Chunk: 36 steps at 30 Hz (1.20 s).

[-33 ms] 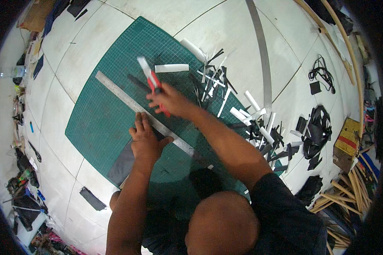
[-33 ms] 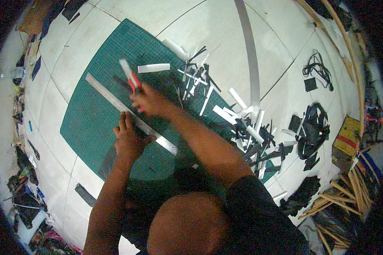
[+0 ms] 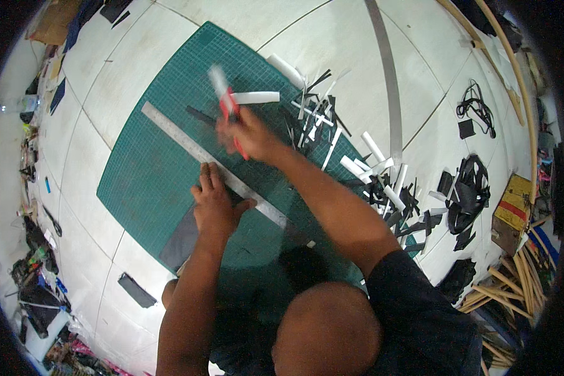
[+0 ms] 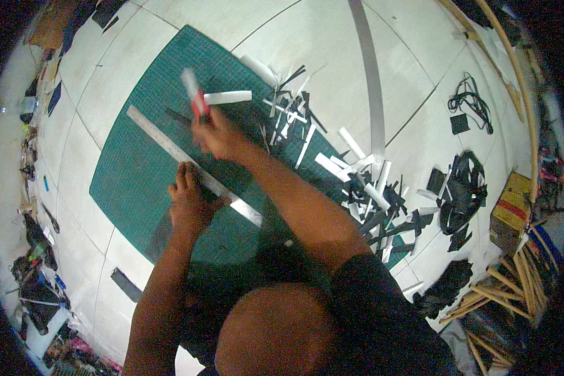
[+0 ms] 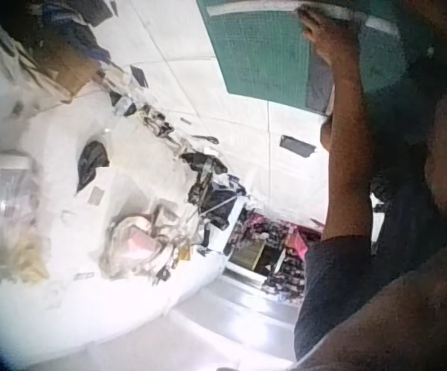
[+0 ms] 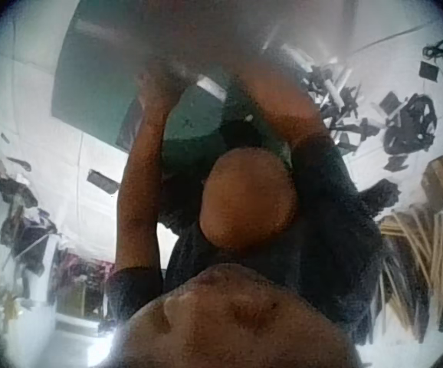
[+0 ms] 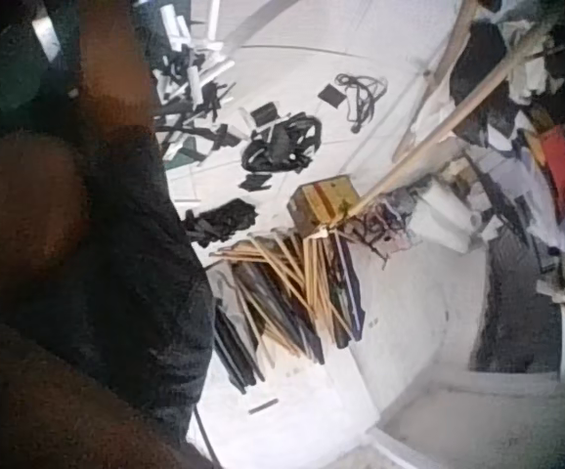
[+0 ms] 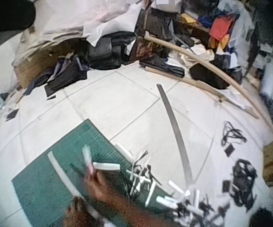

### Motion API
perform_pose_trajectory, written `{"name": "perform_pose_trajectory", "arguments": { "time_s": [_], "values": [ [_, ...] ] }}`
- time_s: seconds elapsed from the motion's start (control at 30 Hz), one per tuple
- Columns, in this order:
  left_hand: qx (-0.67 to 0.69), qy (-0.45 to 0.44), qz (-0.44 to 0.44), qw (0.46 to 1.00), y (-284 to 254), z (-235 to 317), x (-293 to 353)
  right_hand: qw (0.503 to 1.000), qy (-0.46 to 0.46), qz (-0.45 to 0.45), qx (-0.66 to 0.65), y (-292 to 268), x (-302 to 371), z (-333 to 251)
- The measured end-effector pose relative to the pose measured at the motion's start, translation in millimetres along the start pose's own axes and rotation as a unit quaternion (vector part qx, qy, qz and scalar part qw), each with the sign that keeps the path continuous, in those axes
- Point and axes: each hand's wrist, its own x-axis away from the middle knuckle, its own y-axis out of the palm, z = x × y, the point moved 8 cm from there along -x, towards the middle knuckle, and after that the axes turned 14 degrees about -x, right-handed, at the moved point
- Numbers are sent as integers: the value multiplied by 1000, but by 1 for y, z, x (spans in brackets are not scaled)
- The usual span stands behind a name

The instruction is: The person cuts pieces of black fabric using a utility knife and a metal ruler on a green cutting mat.

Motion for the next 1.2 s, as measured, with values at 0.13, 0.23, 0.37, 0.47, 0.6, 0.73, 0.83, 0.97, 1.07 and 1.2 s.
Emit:
{"name": "perform_pose_trajectory", "arguments": {
  "time_s": [0.13,0.23,0.37,0.47,0.6,0.73,0.83,0.97,1.07,1.2],
  "values": [
    [15,8,-8,1000,-7,9,0,920,-282,256,96,-46,-23,-68],
    [-11,-17,-10,1000,0,-9,2,963,42,-15,-265,19,-13,-46],
    [-22,-1,23,999,0,1,-2,984,-44,135,-110,-50,0,-28],
    [8,-6,7,1000,-5,-2,3,890,-145,432,0,-135,44,-59],
    [29,6,6,1000,-3,-5,1,897,-255,361,22,-148,90,-72],
    [23,11,26,999,-2,-9,3,979,-8,168,111,-87,123,-30],
    [90,20,27,995,-10,-15,6,966,109,87,218,-45,158,10],
    [207,25,110,972,-16,-45,15,960,71,27,269,-14,187,27],
    [237,26,136,962,-17,-92,31,945,94,25,313,-3,189,22],
    [204,9,82,975,-30,-179,65,902,136,-6,410,-3,183,5]
  ]
}}
